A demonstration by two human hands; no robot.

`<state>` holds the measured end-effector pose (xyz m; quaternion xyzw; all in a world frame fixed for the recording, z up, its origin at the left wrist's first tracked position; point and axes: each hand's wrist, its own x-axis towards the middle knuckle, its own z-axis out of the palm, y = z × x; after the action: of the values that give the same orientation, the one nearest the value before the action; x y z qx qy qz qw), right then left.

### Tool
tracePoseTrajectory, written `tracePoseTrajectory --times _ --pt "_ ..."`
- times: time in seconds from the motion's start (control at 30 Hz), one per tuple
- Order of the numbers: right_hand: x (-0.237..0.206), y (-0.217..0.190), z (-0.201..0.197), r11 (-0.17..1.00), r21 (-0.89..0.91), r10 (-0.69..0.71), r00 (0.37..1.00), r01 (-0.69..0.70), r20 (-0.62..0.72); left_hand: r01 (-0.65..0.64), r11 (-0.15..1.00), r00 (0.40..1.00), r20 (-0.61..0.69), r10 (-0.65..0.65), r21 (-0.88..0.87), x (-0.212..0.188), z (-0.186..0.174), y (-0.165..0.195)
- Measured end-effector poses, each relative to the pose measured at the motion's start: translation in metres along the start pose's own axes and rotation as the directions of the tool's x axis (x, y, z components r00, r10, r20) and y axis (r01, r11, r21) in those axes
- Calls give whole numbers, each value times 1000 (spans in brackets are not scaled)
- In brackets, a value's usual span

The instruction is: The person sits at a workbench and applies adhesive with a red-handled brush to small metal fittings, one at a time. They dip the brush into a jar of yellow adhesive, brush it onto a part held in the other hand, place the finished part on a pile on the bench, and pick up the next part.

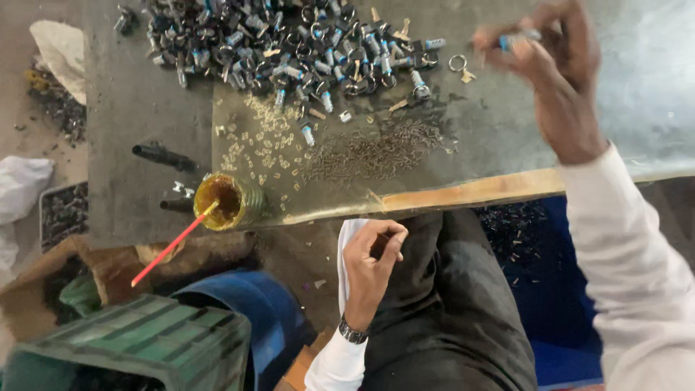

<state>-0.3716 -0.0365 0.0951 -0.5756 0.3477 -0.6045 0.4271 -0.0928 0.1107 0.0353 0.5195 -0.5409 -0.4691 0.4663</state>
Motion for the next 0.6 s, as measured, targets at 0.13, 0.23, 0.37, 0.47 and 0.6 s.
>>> tracePoseTrajectory --times 0.13,0.23,0.37,0.47,0.6 --pt "-78 -17 34 965 239 117 993 -112 -7 102 990 993 65 -96 -94 5 3 2" --pt "-148 -9 78 850 214 521 828 -481 -209 66 998 996 57 -67 15 4 1 4" --pt "-197 14 102 652 490 700 708 -579 -96 24 999 992 121 -20 -33 -1 2 7" --pt "-214 23 105 583 557 758 644 -591 -110 22 996 982 188 -6 -83 -2 6 9" --pt "-221 30 100 556 620 758 643 -554 -105 -124 992 973 195 122 -5 -1 19 13"
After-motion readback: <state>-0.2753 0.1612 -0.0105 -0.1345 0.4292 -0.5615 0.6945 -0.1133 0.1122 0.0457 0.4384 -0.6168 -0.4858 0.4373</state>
